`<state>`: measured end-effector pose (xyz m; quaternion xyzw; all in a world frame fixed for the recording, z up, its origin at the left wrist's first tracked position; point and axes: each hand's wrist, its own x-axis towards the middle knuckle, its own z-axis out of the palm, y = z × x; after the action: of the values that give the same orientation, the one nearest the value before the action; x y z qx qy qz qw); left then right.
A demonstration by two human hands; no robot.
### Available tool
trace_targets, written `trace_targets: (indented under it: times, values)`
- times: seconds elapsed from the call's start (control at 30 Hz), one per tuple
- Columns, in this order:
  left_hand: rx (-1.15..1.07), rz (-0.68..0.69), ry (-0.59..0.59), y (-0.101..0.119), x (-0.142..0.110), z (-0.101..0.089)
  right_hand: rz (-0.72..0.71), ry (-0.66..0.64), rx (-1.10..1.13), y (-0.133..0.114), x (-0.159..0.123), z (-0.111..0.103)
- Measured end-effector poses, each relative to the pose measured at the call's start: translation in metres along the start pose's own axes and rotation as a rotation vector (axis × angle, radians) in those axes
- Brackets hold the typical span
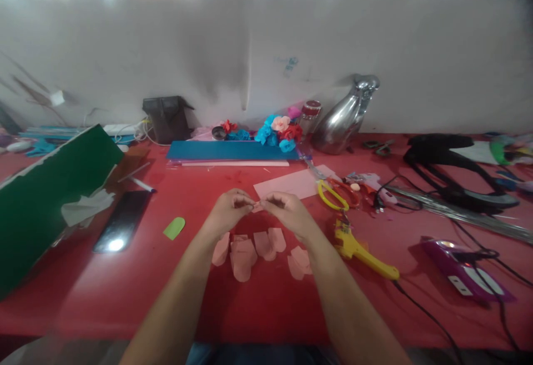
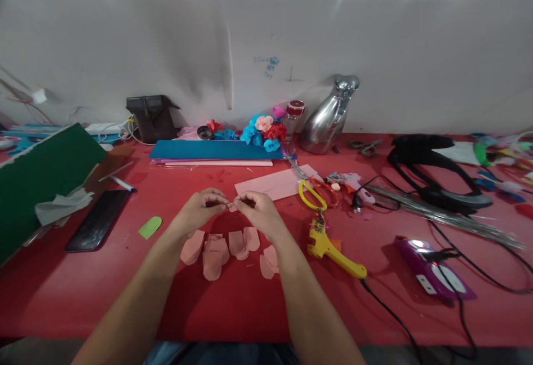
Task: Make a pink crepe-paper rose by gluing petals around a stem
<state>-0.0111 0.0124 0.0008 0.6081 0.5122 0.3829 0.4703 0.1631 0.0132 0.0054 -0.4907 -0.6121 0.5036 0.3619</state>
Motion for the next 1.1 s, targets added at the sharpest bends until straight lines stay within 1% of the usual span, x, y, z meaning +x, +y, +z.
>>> trace_targets:
  times: [0.27, 0.5, 0.67, 0.73, 0.8, 0.87, 0.93, 0.97, 1.03, 1.1]
  values:
    - [0.014, -0.001, 0.027, -0.003, 0.002, 0.000, 0.010, 0.050, -0.004, -0.004, -0.001, 0.000]
    - [0.017, -0.005, 0.047, -0.002, 0.001, 0.000, 0.007, 0.024, 0.031, -0.005, -0.001, 0.000]
    - [0.039, -0.015, 0.024, 0.001, -0.001, 0.002, -0.006, 0.006, 0.061, -0.004, -0.002, 0.001]
    - [0.007, -0.026, 0.040, 0.002, -0.002, 0.002, -0.019, 0.022, 0.057, -0.003, -0.002, 0.001]
    - [-0.144, -0.053, 0.063, 0.003, -0.002, 0.003, -0.052, 0.081, 0.045, -0.002, -0.001, 0.001]
    - [-0.422, -0.097, 0.051, 0.005, -0.002, 0.004, -0.094, 0.134, 0.042, -0.001, -0.001, 0.002]
    - [-0.714, -0.131, 0.001, 0.006, -0.002, 0.005, -0.124, 0.112, 0.041, -0.001, -0.002, 0.006]
    - [-0.820, -0.136, -0.010, 0.007, -0.001, 0.005, -0.132, 0.084, 0.038, -0.002, -0.002, 0.009]
    - [-0.960, -0.176, 0.008, 0.009, -0.001, 0.007, -0.143, 0.051, 0.025, -0.003, -0.003, 0.018]
    - [-1.052, -0.241, 0.025, 0.010, 0.000, 0.008, -0.167, 0.070, -0.010, -0.005, -0.005, 0.028]
